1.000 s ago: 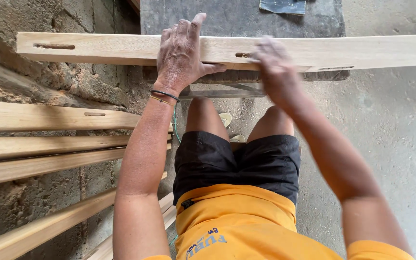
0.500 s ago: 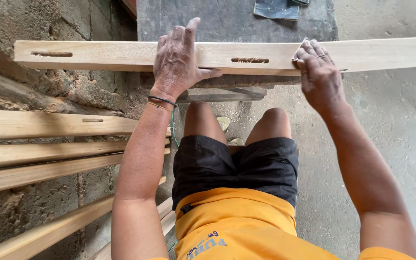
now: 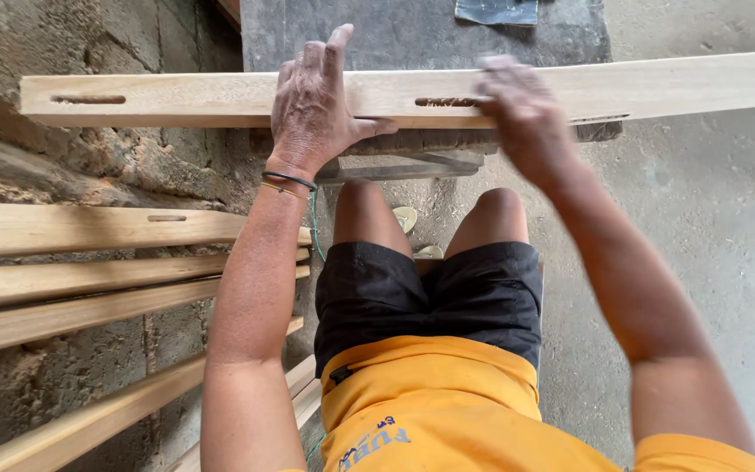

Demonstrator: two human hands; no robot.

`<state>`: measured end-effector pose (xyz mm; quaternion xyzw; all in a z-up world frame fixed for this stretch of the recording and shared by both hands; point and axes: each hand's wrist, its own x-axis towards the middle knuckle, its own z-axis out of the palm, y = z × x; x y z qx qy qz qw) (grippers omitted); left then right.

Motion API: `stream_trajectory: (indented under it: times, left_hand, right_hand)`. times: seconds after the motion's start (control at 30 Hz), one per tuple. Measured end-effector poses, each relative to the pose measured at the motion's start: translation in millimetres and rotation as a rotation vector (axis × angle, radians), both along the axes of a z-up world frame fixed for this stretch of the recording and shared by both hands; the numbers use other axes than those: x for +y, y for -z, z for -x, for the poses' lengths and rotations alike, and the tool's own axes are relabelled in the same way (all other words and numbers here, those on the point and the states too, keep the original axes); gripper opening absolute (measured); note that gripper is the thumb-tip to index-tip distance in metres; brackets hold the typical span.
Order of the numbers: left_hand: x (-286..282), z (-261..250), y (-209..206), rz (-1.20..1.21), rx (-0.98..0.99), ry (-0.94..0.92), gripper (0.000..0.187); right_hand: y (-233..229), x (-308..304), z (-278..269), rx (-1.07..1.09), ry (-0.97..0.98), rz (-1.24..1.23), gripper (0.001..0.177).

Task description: Sanding a wooden furniture component and cleaning out a joint slot using a hand tool

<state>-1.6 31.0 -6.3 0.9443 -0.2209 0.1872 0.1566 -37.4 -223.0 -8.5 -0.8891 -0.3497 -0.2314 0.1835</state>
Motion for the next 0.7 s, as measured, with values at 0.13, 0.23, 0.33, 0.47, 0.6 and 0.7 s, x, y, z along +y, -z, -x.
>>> stream_trajectory:
  times: [0.13,0.23,0.33,0.47,0.6,0.7]
  left_hand:
    - [-1.1,-0.5,-0.7,-0.04,-0.048,0.0,0.109]
    - [-2.6,0.8,-3.9,-0.024,-0.041,0.012,0.109]
    - [-2.1,1.1,-6.1,-0.007,-0.052,0.013,0.101]
    - [-1.5,1.0,-5.9,0.014,-0.07,0.032,0.104]
    - [-0.1,1.3,-3.5,-0.035,-0.108,0.028,0.101]
    - [-1.6,1.6,-6.9,-0.033,-0.063,0.025,0.103]
  right_hand:
    - [-5.2,-19.2,7.0,0.031,0.131,0.021,0.018]
    - [-0.2,32.5,-2.9,0.0,0.034,-0.031,0.014]
    - [12.1,84.9,-14.7,0.001,-0.031,-0.01,0.023]
    - [-2.5,72.3,-7.8,0.099,-0.054,0.015,0.029]
    - [-4.3,-37.0,10.9,0.022,0.014,-0.048,0.02]
    - [-5.4,-107.0,29.8,0.011,0.231,-0.027,0.016]
